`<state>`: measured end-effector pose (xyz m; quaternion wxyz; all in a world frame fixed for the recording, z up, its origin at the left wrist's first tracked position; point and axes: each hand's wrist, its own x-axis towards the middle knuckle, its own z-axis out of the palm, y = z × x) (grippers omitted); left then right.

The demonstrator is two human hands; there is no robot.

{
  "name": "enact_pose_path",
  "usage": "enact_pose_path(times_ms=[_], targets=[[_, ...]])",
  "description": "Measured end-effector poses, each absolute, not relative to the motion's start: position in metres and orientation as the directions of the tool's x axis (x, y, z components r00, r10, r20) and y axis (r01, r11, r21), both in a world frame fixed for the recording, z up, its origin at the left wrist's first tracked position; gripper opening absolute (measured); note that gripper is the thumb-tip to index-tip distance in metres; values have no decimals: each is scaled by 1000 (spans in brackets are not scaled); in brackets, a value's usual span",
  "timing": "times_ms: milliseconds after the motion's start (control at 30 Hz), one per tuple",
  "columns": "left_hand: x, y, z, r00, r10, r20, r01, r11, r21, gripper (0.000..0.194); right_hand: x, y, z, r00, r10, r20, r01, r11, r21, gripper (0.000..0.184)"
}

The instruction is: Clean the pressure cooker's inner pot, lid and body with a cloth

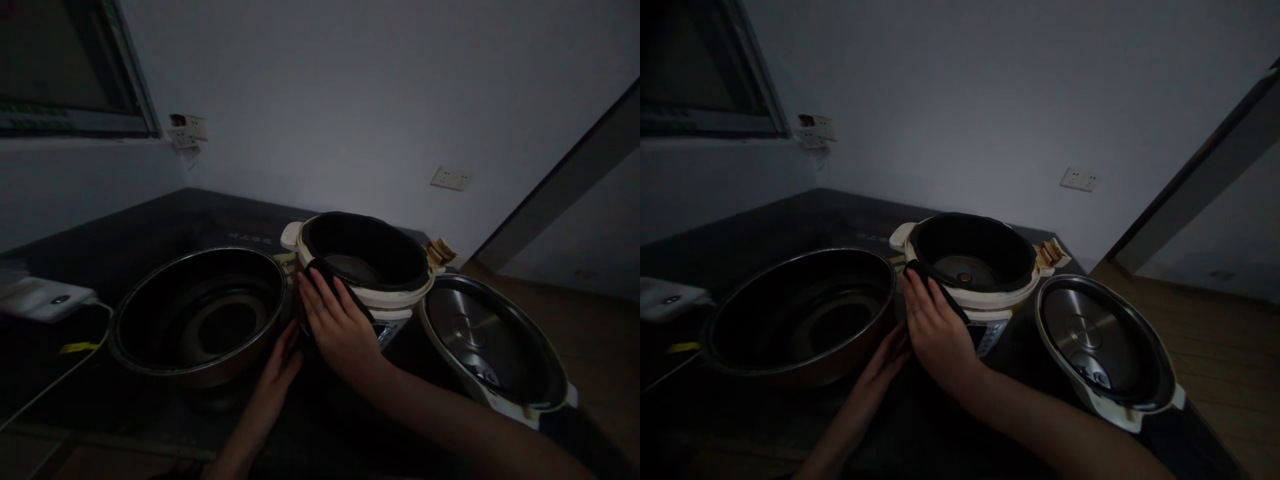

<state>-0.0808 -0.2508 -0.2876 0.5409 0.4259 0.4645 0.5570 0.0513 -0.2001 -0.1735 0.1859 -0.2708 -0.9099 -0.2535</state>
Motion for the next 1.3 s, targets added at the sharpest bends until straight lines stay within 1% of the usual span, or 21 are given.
enact_pose_path(times_ms=[67, 167, 233, 267, 333, 433, 567, 633, 700, 733, 800, 867, 967, 1067, 1133, 1233, 1300], targets=[[-82, -250, -289, -54, 998, -22, -263, 7, 965, 60, 53, -201, -192, -795, 405, 452, 563, 771, 298, 52], [-83, -250, -289, -64, 998, -13, -326, -9, 945, 60, 59, -203, -228, -829, 415, 374, 510, 835, 204, 52], [-83, -250, -288, -74, 997, -12, -322, -13, 947, 59, 64, -204, -250, -857, 408, 313, 477, 859, 187, 53], [-83, -250, -287, -81, 997, -9, -309, -17, 951, 59, 67, -205, -259, -874, 393, 287, 456, 867, 199, 53], [-82, -251, -285, -95, 996, -1, -272, -25, 962, 58, 74, -205, -271, -906, 353, 231, 408, 875, 260, 52], [-82, -252, -284, -113, 994, 11, -225, -36, 974, 56, 82, -206, -273, -941, 296, 162, 336, 871, 358, 49], [-82, -250, -289, -115, 993, 24, -184, -45, 982, 54, 90, -205, -243, -955, 255, 153, 296, 860, 416, 47], [-82, -248, -293, -121, 992, 27, -172, -47, 984, 56, 94, -202, -217, -962, 220, 160, 270, 835, 479, 47], [-81, -246, -296, -127, 991, 32, -159, -52, 986, 58, 99, -198, -188, -969, 152, 194, 236, 799, 553, 48], [-80, -246, -297, -126, 991, 35, -155, -55, 986, 59, 101, -196, -175, -963, 141, 228, 250, 778, 576, 50], [-79, -246, -298, -116, 992, 42, -148, -59, 987, 60, 104, -192, -155, -930, 171, 326, 342, 730, 591, 52], [-79, -246, -298, -106, 993, 47, -137, -62, 989, 58, 104, -191, -146, -871, 226, 437, 465, 667, 582, 52], [-78, -246, -300, -101, 993, 56, -117, -68, 991, 55, 102, -194, -154, -811, 249, 529, 558, 599, 575, 51], [-78, -246, -303, -99, 993, 69, -83, -78, 994, 53, 99, -197, -173, -823, 230, 519, 541, 595, 594, 51], [-78, -246, -305, -102, 992, 79, -54, -85, 995, 52, 100, -198, -189, -859, 194, 474, 484, 611, 626, 51], [-77, -246, -306, -107, 990, 91, -37, -95, 995, 53, 108, -198, -219, -928, 130, 349, 345, 656, 671, 50], [-77, -246, -305, -103, 991, 83, -38, -87, 995, 53, 119, -196, -242, -961, 82, 263, 244, 700, 672, 48]])
